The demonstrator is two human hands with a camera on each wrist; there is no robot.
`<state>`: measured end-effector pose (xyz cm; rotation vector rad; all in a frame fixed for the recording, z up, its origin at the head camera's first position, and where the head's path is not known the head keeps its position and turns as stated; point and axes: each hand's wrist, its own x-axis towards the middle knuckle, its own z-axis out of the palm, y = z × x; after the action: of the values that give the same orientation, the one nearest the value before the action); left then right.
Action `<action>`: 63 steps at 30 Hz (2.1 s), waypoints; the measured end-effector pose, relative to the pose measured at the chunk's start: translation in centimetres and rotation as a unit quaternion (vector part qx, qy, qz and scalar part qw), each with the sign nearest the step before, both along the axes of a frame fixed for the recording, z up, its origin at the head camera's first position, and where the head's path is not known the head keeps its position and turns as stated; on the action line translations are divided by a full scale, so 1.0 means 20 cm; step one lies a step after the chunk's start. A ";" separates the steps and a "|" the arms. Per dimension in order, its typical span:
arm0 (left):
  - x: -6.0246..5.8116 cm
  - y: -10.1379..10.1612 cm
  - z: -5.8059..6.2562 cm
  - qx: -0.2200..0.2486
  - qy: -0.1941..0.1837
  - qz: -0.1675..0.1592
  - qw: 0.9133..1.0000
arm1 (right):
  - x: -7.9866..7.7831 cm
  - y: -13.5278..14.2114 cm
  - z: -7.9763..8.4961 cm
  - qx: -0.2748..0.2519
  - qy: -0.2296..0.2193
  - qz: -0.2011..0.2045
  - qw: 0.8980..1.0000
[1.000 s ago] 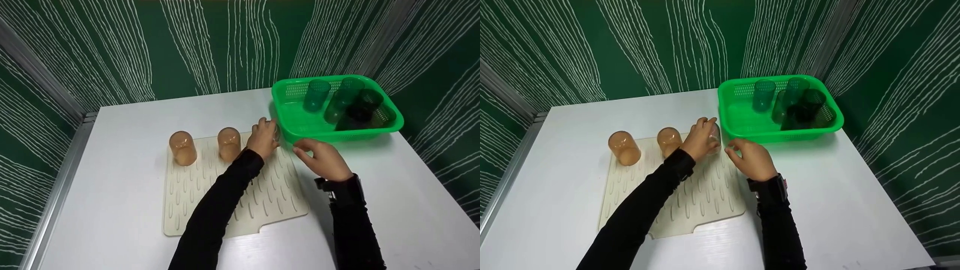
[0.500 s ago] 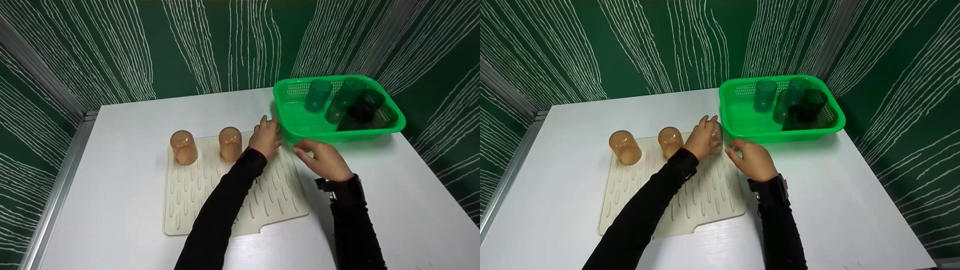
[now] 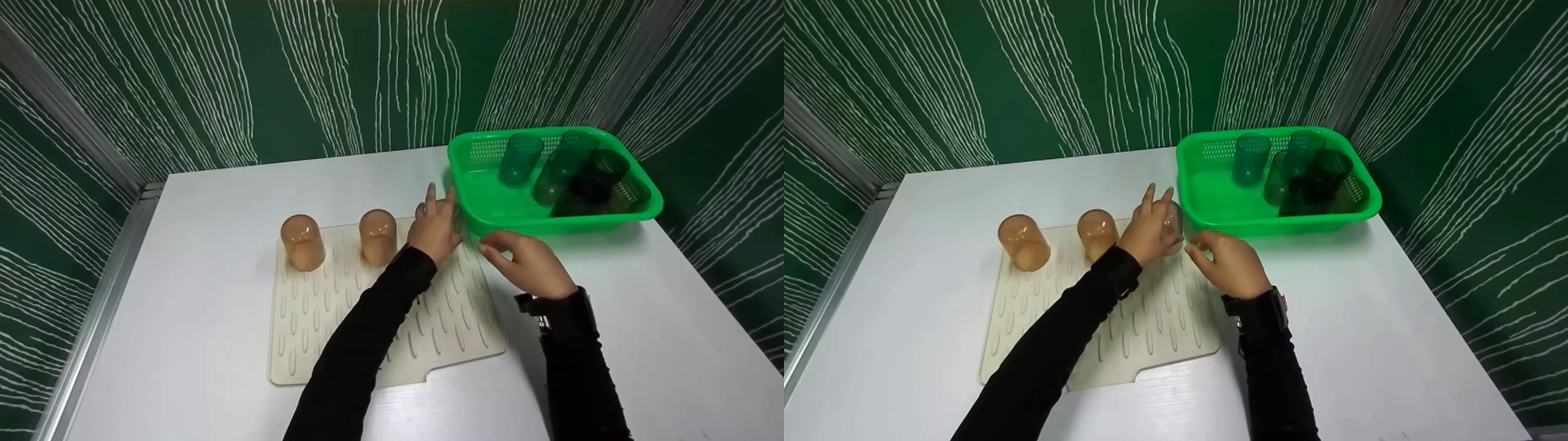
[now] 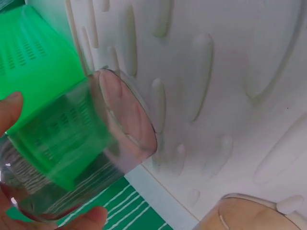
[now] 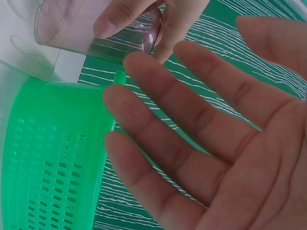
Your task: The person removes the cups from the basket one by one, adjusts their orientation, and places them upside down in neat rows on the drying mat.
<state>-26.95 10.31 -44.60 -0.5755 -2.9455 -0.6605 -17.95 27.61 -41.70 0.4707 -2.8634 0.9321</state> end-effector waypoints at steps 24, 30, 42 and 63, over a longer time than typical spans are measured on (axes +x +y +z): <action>0.41 -0.31 -0.02 -0.066 0.217 -0.025 0.974 | -0.02 -0.05 -0.03 0.013 0.010 0.015 1.000; 0.48 -0.48 0.02 0.014 0.231 -0.016 0.973 | -0.01 -0.04 -0.03 0.013 0.008 0.013 1.000; 0.53 -0.78 0.08 0.006 0.214 0.053 0.975 | -0.02 -0.07 -0.04 0.017 0.005 0.015 1.000; 0.57 -0.89 0.06 -0.032 0.105 0.103 0.989 | -0.08 0.07 0.06 0.054 0.025 0.009 0.998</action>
<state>-15.57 -7.56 -43.34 -0.3154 -2.7852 -0.4549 -19.54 28.92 -40.46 0.5224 -2.8799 0.7600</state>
